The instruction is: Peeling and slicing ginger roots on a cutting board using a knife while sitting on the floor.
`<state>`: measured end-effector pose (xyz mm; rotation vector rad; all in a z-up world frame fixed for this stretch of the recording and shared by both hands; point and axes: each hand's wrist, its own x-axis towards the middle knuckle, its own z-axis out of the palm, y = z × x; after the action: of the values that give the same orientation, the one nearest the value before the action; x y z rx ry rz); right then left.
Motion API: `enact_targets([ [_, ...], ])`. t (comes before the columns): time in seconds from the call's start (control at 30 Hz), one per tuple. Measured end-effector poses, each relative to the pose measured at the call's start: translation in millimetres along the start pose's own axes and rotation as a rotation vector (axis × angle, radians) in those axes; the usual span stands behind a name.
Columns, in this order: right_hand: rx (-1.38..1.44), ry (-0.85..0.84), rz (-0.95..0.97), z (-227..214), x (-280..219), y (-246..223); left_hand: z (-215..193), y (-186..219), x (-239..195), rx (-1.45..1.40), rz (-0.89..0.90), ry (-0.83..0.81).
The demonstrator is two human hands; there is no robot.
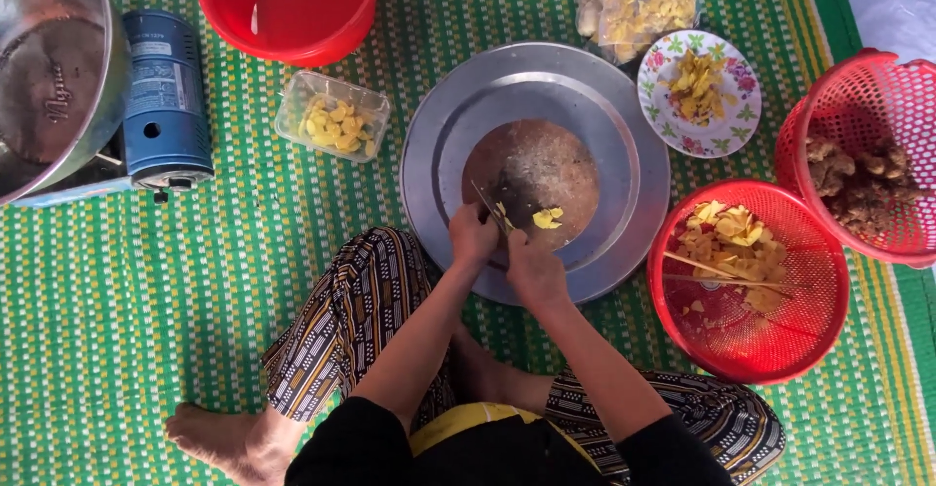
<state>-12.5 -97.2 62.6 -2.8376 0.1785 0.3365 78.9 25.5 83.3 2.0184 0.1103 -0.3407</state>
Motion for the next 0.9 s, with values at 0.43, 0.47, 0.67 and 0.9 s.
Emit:
enact_targets([
  [0.43,0.002,0.016,0.044,12.2,5.2,2.1,-5.3,10.6,-5.7,-0.010,0.032,0.044],
  [0.47,-0.039,0.002,0.023,13.9,7.2,1.9,-6.5,12.6,-6.2,-0.018,0.042,0.040],
  [0.67,0.037,-0.026,0.053,1.1,17.3,-2.8,-8.2,13.6,-4.6,-0.003,0.046,0.005],
  [0.9,0.029,-0.050,0.072,-5.0,30.1,-9.9,-7.3,9.7,-1.9,0.020,0.017,-0.022],
])
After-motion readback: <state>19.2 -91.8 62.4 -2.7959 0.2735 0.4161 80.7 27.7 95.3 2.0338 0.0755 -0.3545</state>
